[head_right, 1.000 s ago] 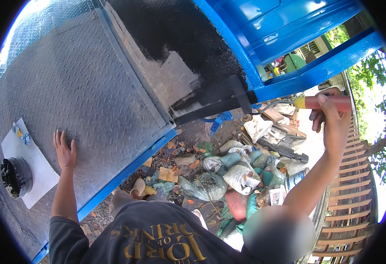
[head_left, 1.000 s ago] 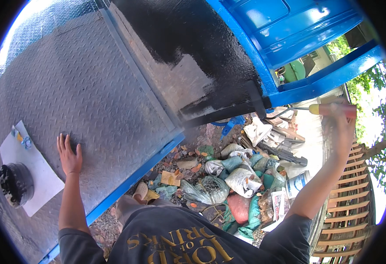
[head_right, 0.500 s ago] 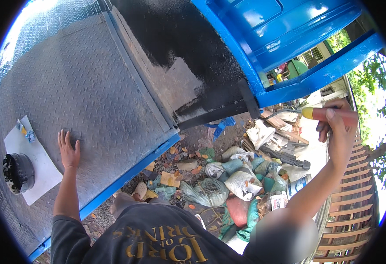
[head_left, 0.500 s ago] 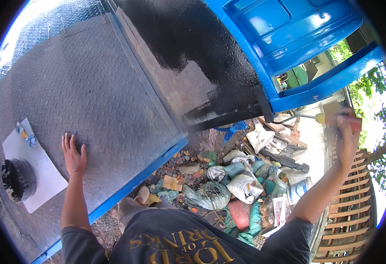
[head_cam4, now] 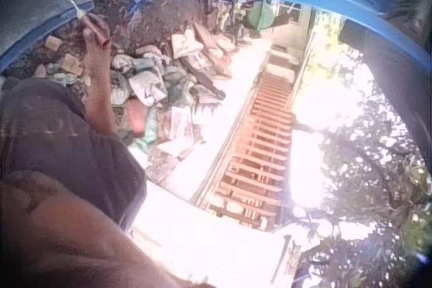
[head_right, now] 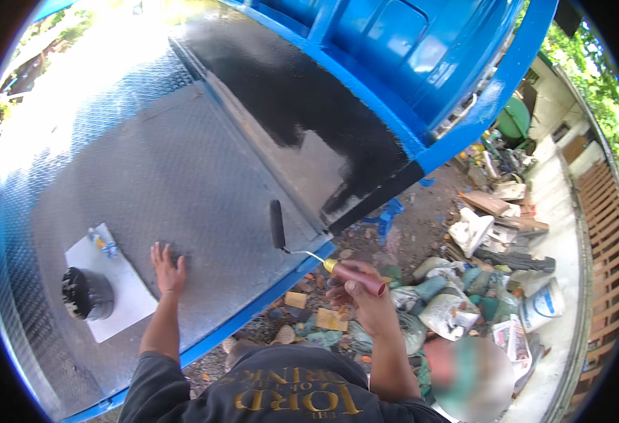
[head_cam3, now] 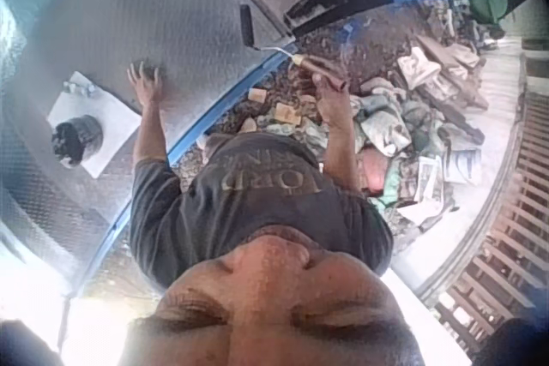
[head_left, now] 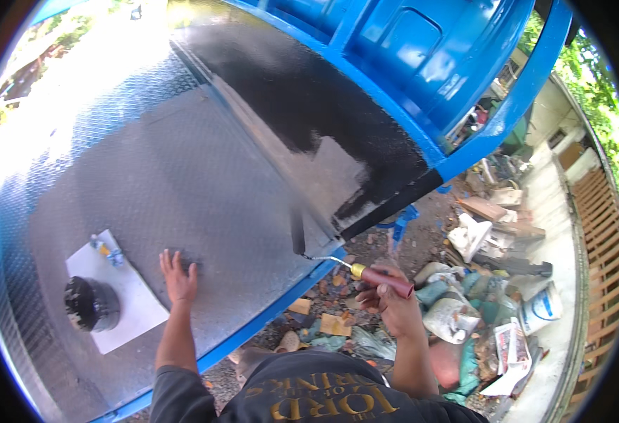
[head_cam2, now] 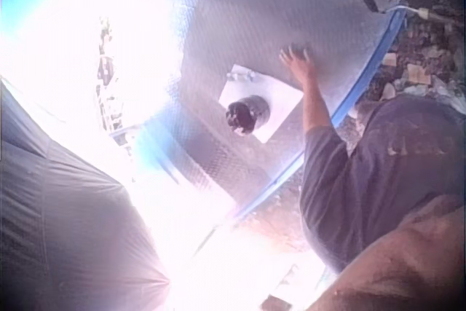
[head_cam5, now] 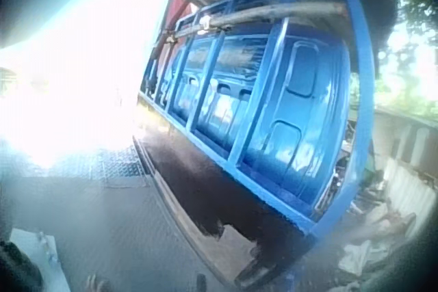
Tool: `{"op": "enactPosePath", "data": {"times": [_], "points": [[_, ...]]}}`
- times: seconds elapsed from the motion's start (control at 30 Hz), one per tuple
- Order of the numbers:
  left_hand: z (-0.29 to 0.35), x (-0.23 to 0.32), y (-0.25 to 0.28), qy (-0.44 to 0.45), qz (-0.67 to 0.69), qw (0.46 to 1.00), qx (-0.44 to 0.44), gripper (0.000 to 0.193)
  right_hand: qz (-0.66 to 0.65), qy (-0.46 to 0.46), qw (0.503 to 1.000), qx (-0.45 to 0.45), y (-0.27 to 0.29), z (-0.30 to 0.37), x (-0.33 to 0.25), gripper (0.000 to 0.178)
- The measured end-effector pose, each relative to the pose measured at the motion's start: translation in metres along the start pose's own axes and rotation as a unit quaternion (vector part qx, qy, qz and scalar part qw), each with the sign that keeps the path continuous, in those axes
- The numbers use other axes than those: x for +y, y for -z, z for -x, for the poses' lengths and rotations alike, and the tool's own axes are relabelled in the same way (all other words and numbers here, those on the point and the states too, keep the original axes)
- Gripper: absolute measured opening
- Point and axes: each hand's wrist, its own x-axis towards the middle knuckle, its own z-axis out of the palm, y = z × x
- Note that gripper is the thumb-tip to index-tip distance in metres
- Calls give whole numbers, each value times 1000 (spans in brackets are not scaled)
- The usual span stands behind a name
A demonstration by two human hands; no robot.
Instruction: The person paints the floor of a blue truck bed with black paint. They use a small roller for the main surface and a brush for the edges, repeatedly dipping the tools into a paint can placed on a white sheet.
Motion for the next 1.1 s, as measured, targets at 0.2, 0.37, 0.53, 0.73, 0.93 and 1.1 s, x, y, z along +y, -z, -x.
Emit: {"op": "enactPosePath", "data": {"times": [0.2, 0.37, 0.53, 0.73, 0.93, 1.1], "points": [[3, -7, 10, 15, 75, 997, -18, 66, -40, 21, 990, -137, -47, 23, 39, 43], [59, 33, 26, -79, 142, 986, -26, 66, 82, 27, 981, -175, -87, 25, 56, 41], [155, 53, 59, -107, 245, 957, -110, 66, -62, -59, 977, -195, -136, 21, 71, 36], [196, 17, 109, -145, 298, 903, -274, 54, 39, -65, 986, -148, -189, 26, 128, 40], [183, -13, 142, -102, 282, 884, -360, 49, 139, -1, 985, -105, -215, 16, 145, 74], [185, -21, 155, -47, 274, 908, -313, 48, 120, -25, 991, -58, -219, -16, 172, 65]]}}
